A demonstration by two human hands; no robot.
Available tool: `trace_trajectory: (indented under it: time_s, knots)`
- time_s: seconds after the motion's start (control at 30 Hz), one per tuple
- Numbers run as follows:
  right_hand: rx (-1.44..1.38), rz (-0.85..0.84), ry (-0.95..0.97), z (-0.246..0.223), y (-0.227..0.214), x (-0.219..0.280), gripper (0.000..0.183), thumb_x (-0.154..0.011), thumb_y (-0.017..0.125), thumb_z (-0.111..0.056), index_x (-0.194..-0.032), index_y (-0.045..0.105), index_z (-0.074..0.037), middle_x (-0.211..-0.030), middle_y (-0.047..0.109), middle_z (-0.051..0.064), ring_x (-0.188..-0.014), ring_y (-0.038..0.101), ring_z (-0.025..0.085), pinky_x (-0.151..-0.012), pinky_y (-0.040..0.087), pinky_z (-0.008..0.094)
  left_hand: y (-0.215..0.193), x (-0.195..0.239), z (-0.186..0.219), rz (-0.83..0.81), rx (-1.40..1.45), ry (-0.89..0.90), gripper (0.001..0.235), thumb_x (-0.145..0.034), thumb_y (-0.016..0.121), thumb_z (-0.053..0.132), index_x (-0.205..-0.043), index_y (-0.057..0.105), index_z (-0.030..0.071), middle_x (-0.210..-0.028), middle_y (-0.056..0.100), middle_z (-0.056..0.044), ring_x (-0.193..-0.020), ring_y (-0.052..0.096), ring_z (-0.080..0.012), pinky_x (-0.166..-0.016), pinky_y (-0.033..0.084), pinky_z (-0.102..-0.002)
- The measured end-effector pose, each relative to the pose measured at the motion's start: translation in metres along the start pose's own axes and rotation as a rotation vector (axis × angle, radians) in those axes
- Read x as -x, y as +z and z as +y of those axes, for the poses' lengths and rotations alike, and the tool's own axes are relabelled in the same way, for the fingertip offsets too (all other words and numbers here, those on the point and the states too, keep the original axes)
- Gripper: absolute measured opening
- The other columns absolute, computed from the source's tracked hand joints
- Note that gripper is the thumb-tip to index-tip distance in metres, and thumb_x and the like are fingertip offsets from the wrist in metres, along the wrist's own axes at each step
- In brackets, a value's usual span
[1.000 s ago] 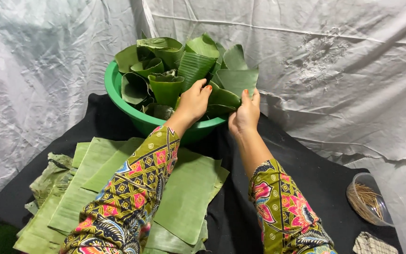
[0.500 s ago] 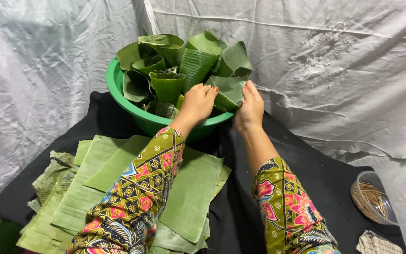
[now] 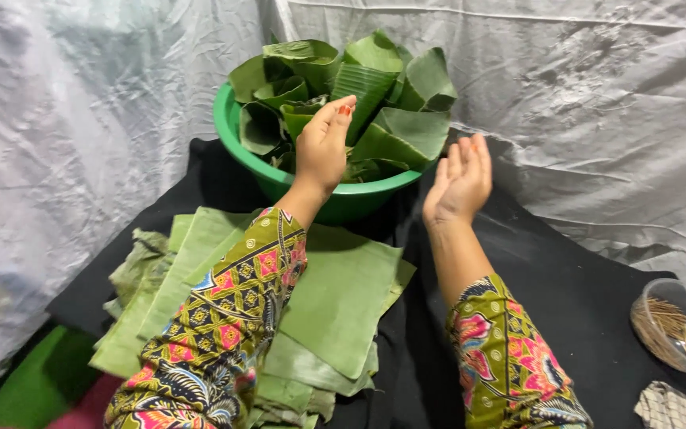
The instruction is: Cleaning a banana leaf with a cloth and folding it into a cone shape.
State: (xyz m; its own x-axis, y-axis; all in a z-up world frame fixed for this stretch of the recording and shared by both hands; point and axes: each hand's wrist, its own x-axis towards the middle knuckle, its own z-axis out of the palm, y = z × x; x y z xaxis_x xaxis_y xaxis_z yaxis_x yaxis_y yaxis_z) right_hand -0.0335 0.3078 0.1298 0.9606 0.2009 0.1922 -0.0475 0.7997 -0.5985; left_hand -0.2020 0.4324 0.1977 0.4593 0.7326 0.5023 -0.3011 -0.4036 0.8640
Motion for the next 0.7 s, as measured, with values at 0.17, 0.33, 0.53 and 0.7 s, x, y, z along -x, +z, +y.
trace_trajectory:
  time_s: [0.17,0.33,0.53,0.7]
  knots:
    - [-0.046,-0.047,-0.030,-0.016,-0.002,0.033,0.042,-0.104,0.056,-0.021,-0.146,0.055,-0.020,-0.150,0.053,0.014,-0.147,0.040,0.036,-0.123,0.014,0.056,-0.055,0.014,0.016,0.016,0.060,0.060,0.032,-0.105,0.052,0.033,-0.128,0.068,0.017,-0.117,0.075,-0.010,-0.114,0.070,-0.0181,-0.095,0.058,-0.034]
    - [-0.038,-0.113,-0.008,-0.037,0.018,0.100,0.042,-0.105,0.054,-0.019,-0.146,0.054,-0.018,-0.148,0.055,0.014,-0.145,0.045,0.033,-0.123,0.021,0.052,-0.116,0.040,0.024,0.054,0.073,0.011,0.031,-0.105,0.052,0.031,-0.128,0.067,0.015,-0.112,0.076,-0.008,-0.107,0.072,-0.0168,-0.092,0.059,-0.034]
    - [0.027,-0.111,0.102,-0.049,0.026,0.180,0.045,-0.106,0.045,-0.018,-0.150,0.048,-0.014,-0.149,0.053,0.015,-0.146,0.044,0.033,-0.123,0.022,0.052,-0.176,0.087,0.009,0.072,-0.096,-0.169,0.033,-0.103,0.053,0.026,-0.129,0.065,0.010,-0.110,0.075,-0.016,-0.105,0.074,-0.0242,-0.089,0.060,-0.037]
    - [0.112,-0.092,0.202,-0.050,0.017,0.229,0.045,-0.104,0.045,-0.012,-0.148,0.050,-0.014,-0.144,0.058,0.012,-0.143,0.049,0.030,-0.122,0.029,0.048,-0.210,0.119,-0.025,0.096,-0.274,-0.322,0.034,-0.097,0.061,0.020,-0.129,0.066,0.010,-0.101,0.076,-0.015,-0.098,0.075,-0.0251,-0.082,0.062,-0.034]
